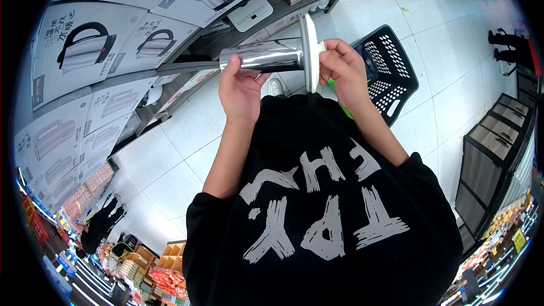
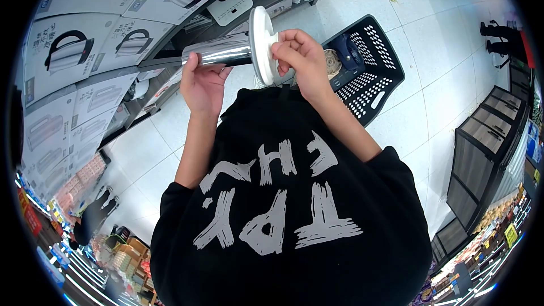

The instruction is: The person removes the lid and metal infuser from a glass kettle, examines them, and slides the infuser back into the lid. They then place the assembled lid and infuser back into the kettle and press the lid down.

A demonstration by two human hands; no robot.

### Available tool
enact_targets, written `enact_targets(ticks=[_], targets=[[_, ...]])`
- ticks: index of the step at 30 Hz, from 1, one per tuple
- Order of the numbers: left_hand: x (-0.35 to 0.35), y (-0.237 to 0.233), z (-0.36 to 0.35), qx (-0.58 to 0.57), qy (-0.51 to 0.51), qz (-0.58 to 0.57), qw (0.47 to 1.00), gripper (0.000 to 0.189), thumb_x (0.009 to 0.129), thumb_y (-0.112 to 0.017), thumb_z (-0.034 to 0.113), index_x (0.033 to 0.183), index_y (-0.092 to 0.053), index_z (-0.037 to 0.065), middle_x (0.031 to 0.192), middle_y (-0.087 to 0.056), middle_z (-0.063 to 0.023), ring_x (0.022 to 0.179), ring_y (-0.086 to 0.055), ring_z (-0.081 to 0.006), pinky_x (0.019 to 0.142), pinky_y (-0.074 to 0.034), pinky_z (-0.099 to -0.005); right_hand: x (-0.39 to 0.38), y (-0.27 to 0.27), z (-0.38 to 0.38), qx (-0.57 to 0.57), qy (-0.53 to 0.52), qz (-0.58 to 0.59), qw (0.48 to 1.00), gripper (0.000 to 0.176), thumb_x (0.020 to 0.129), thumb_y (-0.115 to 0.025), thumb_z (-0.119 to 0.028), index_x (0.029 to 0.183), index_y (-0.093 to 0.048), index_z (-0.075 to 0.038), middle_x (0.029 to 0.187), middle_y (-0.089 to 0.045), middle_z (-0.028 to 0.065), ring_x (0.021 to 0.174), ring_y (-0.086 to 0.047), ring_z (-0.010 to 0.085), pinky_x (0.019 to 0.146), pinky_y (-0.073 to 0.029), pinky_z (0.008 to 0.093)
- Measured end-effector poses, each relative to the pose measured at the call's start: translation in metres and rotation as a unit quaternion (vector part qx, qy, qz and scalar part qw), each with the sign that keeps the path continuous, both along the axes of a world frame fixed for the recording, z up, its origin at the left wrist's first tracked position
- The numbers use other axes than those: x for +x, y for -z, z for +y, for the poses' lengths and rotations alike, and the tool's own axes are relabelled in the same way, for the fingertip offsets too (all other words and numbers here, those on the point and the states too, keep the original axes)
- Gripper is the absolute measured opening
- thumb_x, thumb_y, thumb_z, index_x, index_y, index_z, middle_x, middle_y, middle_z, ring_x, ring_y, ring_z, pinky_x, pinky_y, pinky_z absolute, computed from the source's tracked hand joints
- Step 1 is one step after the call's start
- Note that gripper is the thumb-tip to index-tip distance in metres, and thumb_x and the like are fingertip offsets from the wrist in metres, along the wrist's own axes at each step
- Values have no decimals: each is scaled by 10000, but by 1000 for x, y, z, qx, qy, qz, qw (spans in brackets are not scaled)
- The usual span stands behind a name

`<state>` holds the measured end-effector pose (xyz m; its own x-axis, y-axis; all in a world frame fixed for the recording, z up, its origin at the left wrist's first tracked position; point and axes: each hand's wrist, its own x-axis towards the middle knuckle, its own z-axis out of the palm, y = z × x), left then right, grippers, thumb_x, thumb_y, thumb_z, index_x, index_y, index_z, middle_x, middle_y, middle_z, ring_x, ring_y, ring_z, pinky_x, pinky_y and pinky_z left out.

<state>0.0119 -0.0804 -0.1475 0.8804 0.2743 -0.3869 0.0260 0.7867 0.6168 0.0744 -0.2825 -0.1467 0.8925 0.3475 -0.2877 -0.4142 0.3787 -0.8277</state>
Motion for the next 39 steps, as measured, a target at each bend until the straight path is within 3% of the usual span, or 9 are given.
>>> enact_targets(ticks=[6,9,12,17,20,23,32,36,39], targets=[[0,5,0,-19,13,27,999,378,936,-500,333,1085,-583,-4,1060,-653,-195,935,-663,-308,847,-547,-426,-6,-15,5,-68,7,-64,996,278,845,-690,-80,1078,-580,24,869,-629,37,661,-543,42,561,-437,194],[1,-1,-7,-32,9,42,999,272,937,-522,318,985,-611,66,983,-682,-143,887,-678,-255,804,-559,-401,-8,-14,6,-110,14,-130,985,290,857,-683,-86,1111,-579,9,854,-610,12,661,-525,28,568,-426,180],[-5,9,-5,-47,5,30,998,409,972,-455,353,1145,-558,-3,1112,-632,-194,976,-653,-305,843,-554,-430,-7,-13,6,-106,32,-130,985,268,885,-650,-88,1127,-577,-1,829,-589,-7,661,-514,20,558,-410,174],[-10,1,-8,7,42,-68,997,382,967,-430,294,1198,-535,8,1204,-596,-203,1097,-600,-338,991,-441,-528,0,-16,6,-142,70,-84,984,179,957,-549,-131,1078,-586,-4,774,-574,-30,604,-467,2,512,-356,162],[-10,-1,-10,41,47,-80,995,396,936,-447,241,1244,-502,-1,1224,-582,-204,1109,-593,-338,983,-450,-526,3,-16,5,-155,89,-94,979,181,968,-536,-138,1051,-601,9,777,-593,-27,627,-481,-2,531,-371,158],[-11,-5,-10,70,54,-89,992,537,878,-503,174,1353,-327,-6,1265,-523,-198,1132,-575,-325,944,-491,-482,4,-13,5,-148,100,-101,979,198,971,-537,-149,1044,-611,20,808,-612,-20,663,-510,6,574,-406,160],[-14,-8,-4,88,82,-153,981,635,836,-567,155,1375,-270,-3,1270,-507,-205,1151,-563,-333,959,-476,-522,7,-13,1,-108,132,5,985,273,983,-509,-198,1030,-654,28,818,-646,6,676,-550,37,611,-440,179],[-16,-9,-4,165,26,-156,974,620,833,-586,149,1357,-295,-13,1277,-492,-192,1148,-559,-325,960,-472,-520,7,-8,-7,-61,142,27,988,278,982,-498,-180,1025,-653,47,834,-666,42,680,-586,61,619,-468,195],[-17,-6,-2,257,15,-155,954,545,868,-565,146,1345,-349,-6,1302,-485,-178,1116,-579,-290,960,-482,-464,8,-6,-10,-49,137,37,989,283,981,-502,-180,1004,-646,63,836,-672,63,676,-603,79,624,-490,210]])
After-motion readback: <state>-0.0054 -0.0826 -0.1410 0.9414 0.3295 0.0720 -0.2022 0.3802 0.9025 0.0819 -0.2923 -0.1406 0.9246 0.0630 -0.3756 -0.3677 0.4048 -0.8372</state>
